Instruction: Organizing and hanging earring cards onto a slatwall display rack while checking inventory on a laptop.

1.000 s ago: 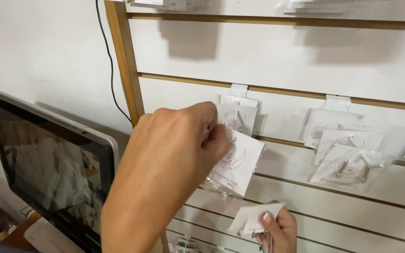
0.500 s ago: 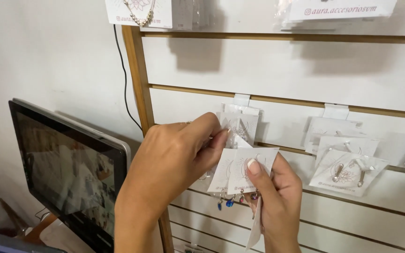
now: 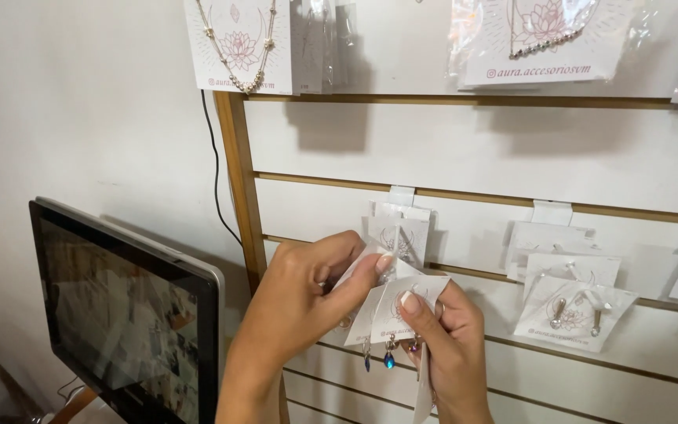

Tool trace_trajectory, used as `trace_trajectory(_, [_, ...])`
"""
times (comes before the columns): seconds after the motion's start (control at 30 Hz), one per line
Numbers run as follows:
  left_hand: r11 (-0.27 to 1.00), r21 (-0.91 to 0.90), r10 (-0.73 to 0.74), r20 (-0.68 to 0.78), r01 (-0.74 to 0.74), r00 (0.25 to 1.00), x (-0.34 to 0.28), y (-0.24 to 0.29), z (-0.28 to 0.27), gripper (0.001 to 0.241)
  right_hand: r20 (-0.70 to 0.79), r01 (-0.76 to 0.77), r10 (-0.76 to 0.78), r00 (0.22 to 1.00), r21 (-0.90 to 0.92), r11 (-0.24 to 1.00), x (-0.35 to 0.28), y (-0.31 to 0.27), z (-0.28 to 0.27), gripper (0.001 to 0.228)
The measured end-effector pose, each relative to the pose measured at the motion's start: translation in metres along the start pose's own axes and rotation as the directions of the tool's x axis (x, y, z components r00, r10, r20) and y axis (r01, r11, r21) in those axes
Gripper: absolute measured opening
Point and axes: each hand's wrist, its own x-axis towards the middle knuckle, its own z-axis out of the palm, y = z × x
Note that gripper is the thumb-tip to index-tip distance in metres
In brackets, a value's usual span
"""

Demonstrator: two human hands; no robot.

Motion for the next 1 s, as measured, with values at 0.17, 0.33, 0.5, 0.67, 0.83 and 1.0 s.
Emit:
trace_trajectory(0.17, [0.998,-0.028,-0.057,-0.011,0.057,0.998,0.0,-0.006,0.004,0.053,-0.073,-0.117,0.117,0.991,-0.004,0.993,0.001,-0.007,0.003,0.02])
trace_trajectory(0.33, [0.984,-0.111,-0.148,-0.057,0.141,0.987,-0.001,-0.019,0.02,0.057,-0.067,-0.071,0.066,0.996,-0.073,0.995,0.008,-0.004,-0.001,0.02])
trace_trajectory(0.5, [0.981,-0.159,-0.136,-0.153,0.112,0.979,0.008,-0.043,0.044,0.045,-0.128,0.012,-0.027,0.991,-0.111,0.994,0.02,0.002,-0.008,0.019])
trace_trajectory(0.67, [0.991,-0.131,-0.075,-0.312,0.036,0.947,0.015,-0.065,0.074,0.044,-0.255,-0.133,0.134,0.957,0.022,0.991,0.004,0.036,-0.036,0.023])
trace_trajectory(0.83, [0.962,-0.259,-0.165,-0.3,0.087,0.94,0.011,-0.075,0.089,0.045,-0.231,-0.201,0.207,0.951,0.05,0.978,-0.011,0.062,-0.075,0.043])
trace_trajectory(1.0, [0.877,-0.457,-0.233,-0.142,0.145,0.962,0.002,-0.082,0.089,0.038,-0.326,-0.168,0.173,0.929,0.044,0.985,-0.025,0.056,-0.081,0.036])
